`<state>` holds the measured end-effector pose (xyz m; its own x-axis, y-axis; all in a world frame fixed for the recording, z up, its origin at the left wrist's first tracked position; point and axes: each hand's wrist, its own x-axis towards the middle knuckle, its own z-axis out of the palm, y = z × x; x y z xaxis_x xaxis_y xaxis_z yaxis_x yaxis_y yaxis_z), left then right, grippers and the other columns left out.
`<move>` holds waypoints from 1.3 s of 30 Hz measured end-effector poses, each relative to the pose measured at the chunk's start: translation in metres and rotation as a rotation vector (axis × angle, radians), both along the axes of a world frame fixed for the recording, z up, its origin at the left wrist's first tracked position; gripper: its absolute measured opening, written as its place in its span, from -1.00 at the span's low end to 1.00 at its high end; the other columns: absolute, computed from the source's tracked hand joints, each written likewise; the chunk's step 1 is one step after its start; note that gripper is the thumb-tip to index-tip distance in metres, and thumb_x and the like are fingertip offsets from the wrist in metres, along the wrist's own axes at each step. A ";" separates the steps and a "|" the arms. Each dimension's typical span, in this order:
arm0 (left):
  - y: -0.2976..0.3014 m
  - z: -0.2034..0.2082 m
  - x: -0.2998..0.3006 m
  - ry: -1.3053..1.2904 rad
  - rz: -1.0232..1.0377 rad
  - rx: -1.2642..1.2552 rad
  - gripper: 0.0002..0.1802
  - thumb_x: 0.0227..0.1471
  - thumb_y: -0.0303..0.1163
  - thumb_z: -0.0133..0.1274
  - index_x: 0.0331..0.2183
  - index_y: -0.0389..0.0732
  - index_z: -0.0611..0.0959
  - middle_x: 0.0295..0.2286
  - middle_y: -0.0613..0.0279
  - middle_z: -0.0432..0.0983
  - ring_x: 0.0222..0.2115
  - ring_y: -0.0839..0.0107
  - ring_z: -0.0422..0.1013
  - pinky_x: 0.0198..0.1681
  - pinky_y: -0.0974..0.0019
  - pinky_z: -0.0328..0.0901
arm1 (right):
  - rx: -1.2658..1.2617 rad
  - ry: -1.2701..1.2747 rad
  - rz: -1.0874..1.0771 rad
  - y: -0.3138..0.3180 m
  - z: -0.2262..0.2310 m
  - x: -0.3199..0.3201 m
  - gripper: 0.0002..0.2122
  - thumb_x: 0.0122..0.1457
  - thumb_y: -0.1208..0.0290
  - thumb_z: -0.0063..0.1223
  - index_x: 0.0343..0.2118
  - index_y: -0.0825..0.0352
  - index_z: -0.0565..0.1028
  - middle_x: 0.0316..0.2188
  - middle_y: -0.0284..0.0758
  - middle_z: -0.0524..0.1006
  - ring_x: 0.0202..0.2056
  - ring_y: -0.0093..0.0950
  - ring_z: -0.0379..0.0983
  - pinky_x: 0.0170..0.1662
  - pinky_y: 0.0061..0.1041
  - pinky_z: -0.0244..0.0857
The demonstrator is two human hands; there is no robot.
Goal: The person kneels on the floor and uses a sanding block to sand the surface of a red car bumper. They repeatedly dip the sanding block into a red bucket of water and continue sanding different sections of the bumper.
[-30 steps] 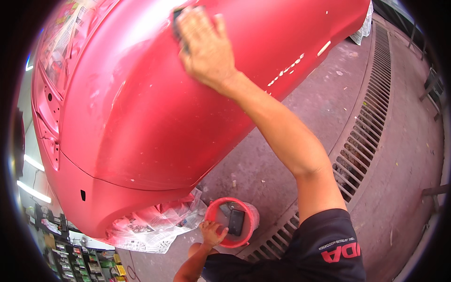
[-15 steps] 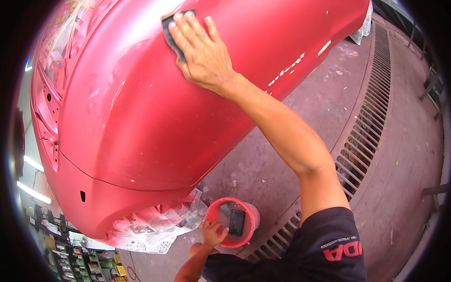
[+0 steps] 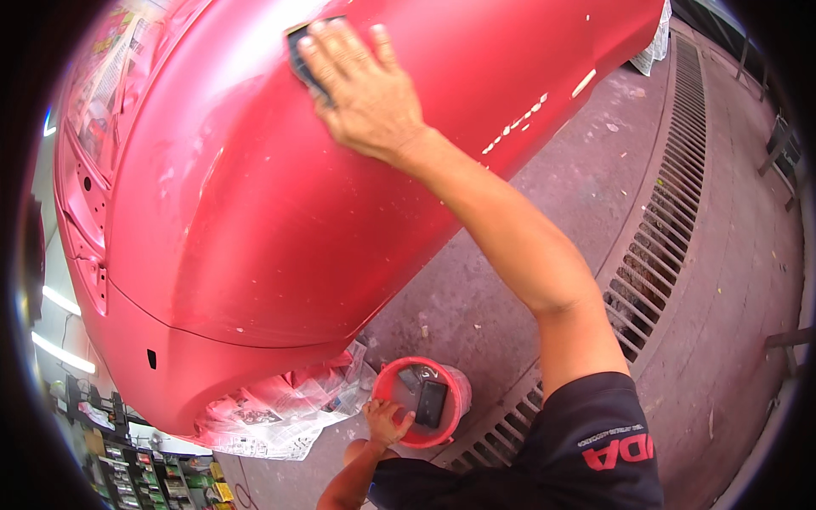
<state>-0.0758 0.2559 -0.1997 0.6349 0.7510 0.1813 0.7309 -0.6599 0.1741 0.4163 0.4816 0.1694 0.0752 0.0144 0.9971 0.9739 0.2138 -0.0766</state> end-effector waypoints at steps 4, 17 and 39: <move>0.003 -0.005 0.001 -0.001 -0.012 0.014 -0.59 -0.04 0.08 0.35 -0.39 -0.09 0.80 -0.38 0.22 0.66 -0.15 0.15 0.41 0.06 -0.01 0.16 | 0.010 0.242 -0.086 0.007 0.005 0.022 -0.36 0.38 0.00 -0.06 0.44 0.22 0.31 0.49 -0.27 0.21 0.51 -0.22 0.04 0.48 0.28 -0.21; 0.001 -0.001 0.001 0.016 -0.019 0.046 -0.59 -0.05 0.08 0.36 -0.39 -0.08 0.80 -0.39 0.26 0.65 -0.17 0.19 0.42 0.02 -0.01 0.15 | -0.102 0.215 -0.217 -0.010 0.011 0.025 -0.43 0.38 0.23 -0.09 0.42 0.27 0.30 0.49 -0.28 0.22 0.53 -0.14 -0.04 0.44 0.34 -0.21; -0.001 -0.005 0.000 -0.005 0.000 0.028 -0.59 -0.05 0.08 0.36 -0.40 -0.07 0.80 -0.39 0.28 0.66 -0.16 0.19 0.42 0.05 -0.03 0.15 | -0.115 0.256 -0.097 -0.018 0.012 0.007 -0.43 0.40 0.30 -0.15 0.44 0.33 0.24 0.50 -0.18 0.17 0.52 -0.08 -0.03 0.42 0.34 -0.19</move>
<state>-0.0759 0.2546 -0.2048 0.6337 0.7458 0.2055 0.7303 -0.6643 0.1593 0.4236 0.4637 0.1818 0.3306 0.1070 0.9377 0.9353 0.0959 -0.3407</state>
